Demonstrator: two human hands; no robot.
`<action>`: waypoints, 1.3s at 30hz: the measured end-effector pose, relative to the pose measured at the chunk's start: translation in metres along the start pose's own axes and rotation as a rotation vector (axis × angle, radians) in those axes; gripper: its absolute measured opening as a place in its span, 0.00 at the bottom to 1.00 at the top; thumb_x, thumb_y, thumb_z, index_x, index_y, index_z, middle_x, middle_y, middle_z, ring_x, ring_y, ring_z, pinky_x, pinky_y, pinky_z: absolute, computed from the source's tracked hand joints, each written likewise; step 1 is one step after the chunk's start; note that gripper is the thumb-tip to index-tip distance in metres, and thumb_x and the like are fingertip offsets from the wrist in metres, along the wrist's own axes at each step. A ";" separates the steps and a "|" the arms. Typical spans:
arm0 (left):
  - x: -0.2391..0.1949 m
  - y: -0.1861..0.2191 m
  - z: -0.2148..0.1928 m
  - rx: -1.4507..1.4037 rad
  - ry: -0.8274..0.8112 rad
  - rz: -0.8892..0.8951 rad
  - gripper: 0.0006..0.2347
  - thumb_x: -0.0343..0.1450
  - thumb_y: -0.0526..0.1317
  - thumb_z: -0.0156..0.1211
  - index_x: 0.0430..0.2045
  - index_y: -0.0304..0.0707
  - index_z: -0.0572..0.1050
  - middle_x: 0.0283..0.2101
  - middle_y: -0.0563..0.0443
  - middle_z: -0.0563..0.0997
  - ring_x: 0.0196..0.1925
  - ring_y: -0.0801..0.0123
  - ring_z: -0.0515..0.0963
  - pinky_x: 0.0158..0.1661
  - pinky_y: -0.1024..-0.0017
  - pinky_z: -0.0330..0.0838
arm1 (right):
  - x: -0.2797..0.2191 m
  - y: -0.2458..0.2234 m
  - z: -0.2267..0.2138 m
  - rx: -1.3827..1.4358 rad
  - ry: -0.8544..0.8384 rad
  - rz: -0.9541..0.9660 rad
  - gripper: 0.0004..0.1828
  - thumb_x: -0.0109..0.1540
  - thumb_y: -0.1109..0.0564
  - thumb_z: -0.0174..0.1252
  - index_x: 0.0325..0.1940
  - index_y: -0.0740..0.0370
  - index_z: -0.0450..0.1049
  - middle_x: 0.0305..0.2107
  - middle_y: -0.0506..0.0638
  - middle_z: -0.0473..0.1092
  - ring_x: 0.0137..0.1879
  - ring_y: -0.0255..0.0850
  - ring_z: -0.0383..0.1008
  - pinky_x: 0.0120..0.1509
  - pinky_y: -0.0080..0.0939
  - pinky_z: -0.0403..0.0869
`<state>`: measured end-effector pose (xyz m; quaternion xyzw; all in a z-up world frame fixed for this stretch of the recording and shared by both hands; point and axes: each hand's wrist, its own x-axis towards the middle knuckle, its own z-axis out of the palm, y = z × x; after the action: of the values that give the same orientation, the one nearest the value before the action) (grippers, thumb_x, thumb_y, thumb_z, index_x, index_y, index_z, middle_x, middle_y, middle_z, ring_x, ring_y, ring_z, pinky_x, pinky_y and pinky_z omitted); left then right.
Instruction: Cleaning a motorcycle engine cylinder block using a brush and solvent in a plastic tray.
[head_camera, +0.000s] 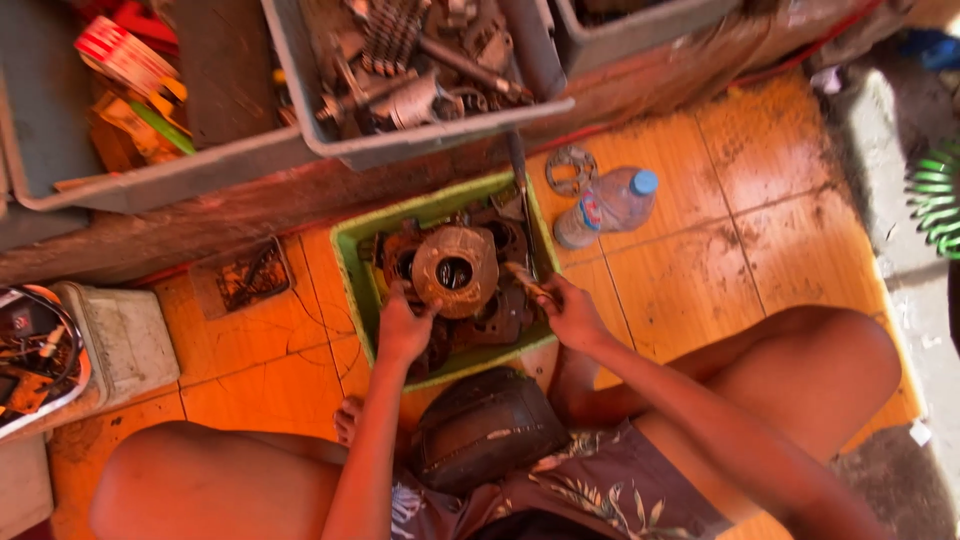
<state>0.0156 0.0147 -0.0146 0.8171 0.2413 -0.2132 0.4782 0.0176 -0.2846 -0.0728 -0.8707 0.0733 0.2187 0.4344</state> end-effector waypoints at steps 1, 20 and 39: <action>-0.001 0.006 -0.001 -0.005 0.006 0.011 0.25 0.72 0.45 0.66 0.59 0.28 0.65 0.57 0.26 0.76 0.59 0.40 0.78 0.56 0.48 0.76 | 0.011 0.013 0.003 -0.003 0.007 -0.011 0.13 0.67 0.53 0.57 0.51 0.62 0.75 0.29 0.62 0.77 0.38 0.57 0.80 0.46 0.52 0.77; -0.026 0.004 -0.001 0.015 -0.022 0.049 0.26 0.76 0.47 0.58 0.64 0.28 0.61 0.60 0.25 0.73 0.62 0.41 0.76 0.58 0.49 0.75 | -0.077 -0.077 0.021 0.153 -0.038 0.154 0.16 0.62 0.50 0.66 0.50 0.59 0.83 0.33 0.61 0.78 0.41 0.54 0.81 0.47 0.55 0.77; -0.010 -0.009 0.005 0.022 -0.012 0.067 0.26 0.75 0.47 0.60 0.64 0.28 0.62 0.57 0.26 0.75 0.60 0.40 0.77 0.55 0.46 0.76 | -0.097 -0.104 -0.002 -0.325 0.085 0.225 0.17 0.68 0.40 0.53 0.55 0.47 0.78 0.41 0.55 0.80 0.61 0.64 0.74 0.67 0.71 0.68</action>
<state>0.0018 0.0120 -0.0178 0.8286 0.2086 -0.2049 0.4775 -0.0348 -0.2287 0.0469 -0.9241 0.1519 0.2380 0.2576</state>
